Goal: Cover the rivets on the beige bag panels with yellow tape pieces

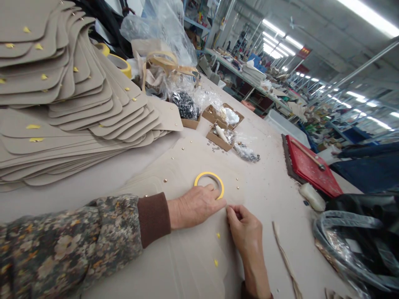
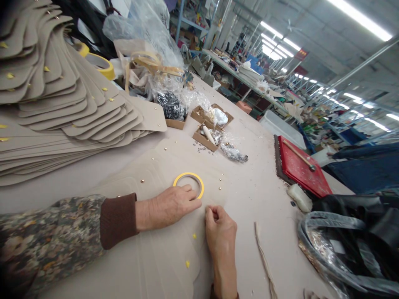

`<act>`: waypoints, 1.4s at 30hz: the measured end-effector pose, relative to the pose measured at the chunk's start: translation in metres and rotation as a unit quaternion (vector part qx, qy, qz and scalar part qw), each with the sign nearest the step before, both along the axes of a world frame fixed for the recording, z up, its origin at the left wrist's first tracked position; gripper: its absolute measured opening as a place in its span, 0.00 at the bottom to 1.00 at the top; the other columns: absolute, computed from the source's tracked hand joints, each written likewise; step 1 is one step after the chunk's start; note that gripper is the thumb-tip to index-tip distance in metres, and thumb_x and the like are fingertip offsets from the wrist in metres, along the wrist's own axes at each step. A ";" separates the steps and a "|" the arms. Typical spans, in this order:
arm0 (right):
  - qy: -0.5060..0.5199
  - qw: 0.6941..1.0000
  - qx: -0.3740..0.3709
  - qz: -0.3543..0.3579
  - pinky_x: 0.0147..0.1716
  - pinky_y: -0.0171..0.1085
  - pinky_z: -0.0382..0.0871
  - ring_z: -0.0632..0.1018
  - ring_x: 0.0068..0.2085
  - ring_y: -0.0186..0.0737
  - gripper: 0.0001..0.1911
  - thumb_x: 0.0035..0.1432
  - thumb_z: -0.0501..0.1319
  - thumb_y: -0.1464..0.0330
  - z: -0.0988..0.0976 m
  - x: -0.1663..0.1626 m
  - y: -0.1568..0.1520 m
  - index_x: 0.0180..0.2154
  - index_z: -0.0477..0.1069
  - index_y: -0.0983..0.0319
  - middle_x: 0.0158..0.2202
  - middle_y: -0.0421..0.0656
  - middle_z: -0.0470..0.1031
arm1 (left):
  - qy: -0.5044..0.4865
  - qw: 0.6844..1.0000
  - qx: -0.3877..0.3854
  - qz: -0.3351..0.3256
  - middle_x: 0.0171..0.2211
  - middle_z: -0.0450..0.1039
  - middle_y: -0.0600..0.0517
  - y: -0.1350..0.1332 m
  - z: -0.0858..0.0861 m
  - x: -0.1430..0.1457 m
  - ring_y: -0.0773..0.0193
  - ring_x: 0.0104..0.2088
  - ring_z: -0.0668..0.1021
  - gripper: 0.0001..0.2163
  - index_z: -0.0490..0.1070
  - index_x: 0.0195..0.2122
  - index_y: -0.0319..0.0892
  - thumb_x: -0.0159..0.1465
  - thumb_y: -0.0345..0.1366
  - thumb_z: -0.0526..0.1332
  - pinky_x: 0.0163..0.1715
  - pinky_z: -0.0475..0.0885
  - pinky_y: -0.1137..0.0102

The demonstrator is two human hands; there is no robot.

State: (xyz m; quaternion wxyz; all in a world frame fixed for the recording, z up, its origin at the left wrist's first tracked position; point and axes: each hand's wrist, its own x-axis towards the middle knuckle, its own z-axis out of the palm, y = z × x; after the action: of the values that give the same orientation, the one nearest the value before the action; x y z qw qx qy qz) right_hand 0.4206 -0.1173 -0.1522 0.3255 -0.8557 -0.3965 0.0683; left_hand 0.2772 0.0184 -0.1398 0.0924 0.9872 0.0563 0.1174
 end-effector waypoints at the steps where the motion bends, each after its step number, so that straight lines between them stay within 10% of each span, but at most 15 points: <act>1: -0.016 1.000 0.003 -0.001 0.23 0.36 0.68 0.75 0.21 0.40 0.17 0.56 0.59 0.55 0.000 -0.001 0.001 0.26 0.78 0.60 0.21 0.44 0.78 | 0.000 1.000 -0.001 0.000 0.35 0.72 0.48 0.000 0.000 0.000 0.56 0.35 0.71 0.05 0.68 0.38 0.42 0.68 0.26 0.56 0.30 0.67 0.65; 7: 0.092 0.994 0.040 -0.053 0.20 0.36 0.69 0.76 0.20 0.42 0.25 0.56 0.63 0.51 -0.008 0.001 -0.011 0.46 0.74 0.64 0.21 0.40 0.77 | -0.001 1.000 0.004 0.008 0.37 0.72 0.47 0.001 -0.003 -0.001 0.56 0.38 0.72 0.05 0.68 0.39 0.42 0.66 0.25 0.57 0.31 0.67 0.66; 10: 0.162 0.984 0.054 -0.046 0.20 0.35 0.71 0.78 0.22 0.42 0.24 0.58 0.62 0.48 -0.011 0.002 -0.021 0.39 0.75 0.64 0.22 0.41 0.77 | -0.001 1.000 0.006 0.011 0.38 0.72 0.46 0.000 -0.003 -0.003 0.55 0.37 0.72 0.05 0.68 0.38 0.41 0.66 0.25 0.57 0.32 0.68 0.65; 19: -0.106 0.993 0.045 0.024 0.28 0.36 0.67 0.79 0.26 0.42 0.18 0.65 0.55 0.59 -0.014 -0.008 -0.006 0.32 0.78 0.61 0.27 0.45 0.81 | -0.014 0.999 0.021 -0.026 0.32 0.71 0.49 -0.001 -0.004 -0.003 0.57 0.33 0.73 0.06 0.67 0.35 0.42 0.65 0.25 0.56 0.31 0.67 0.64; 32: 0.074 0.992 -0.087 0.050 0.22 0.30 0.56 0.71 0.22 0.32 0.07 0.50 0.62 0.73 0.018 -0.018 -0.014 0.23 0.76 0.62 0.18 0.35 0.72 | -0.172 0.976 -0.105 -0.078 0.32 0.71 0.53 0.008 -0.008 0.001 0.65 0.33 0.75 0.10 0.71 0.43 0.43 0.71 0.29 0.51 0.34 0.69 0.73; 42: -0.014 0.966 0.201 0.164 0.34 0.34 0.75 0.80 0.35 0.38 0.09 0.63 0.61 0.70 0.017 -0.009 -0.018 0.44 0.78 0.61 0.37 0.45 0.81 | -0.181 0.969 -0.149 -0.074 0.46 0.78 0.47 0.003 -0.009 -0.002 0.62 0.43 0.81 0.18 0.58 0.61 0.41 0.71 0.31 0.55 0.42 0.77 0.70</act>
State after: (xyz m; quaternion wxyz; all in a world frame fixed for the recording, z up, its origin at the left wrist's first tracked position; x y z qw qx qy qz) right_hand 0.4114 -0.1351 -0.1357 0.4698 -0.6969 -0.5412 0.0275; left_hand 0.2755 0.0213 -0.1483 0.2558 0.9260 -0.0175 0.2771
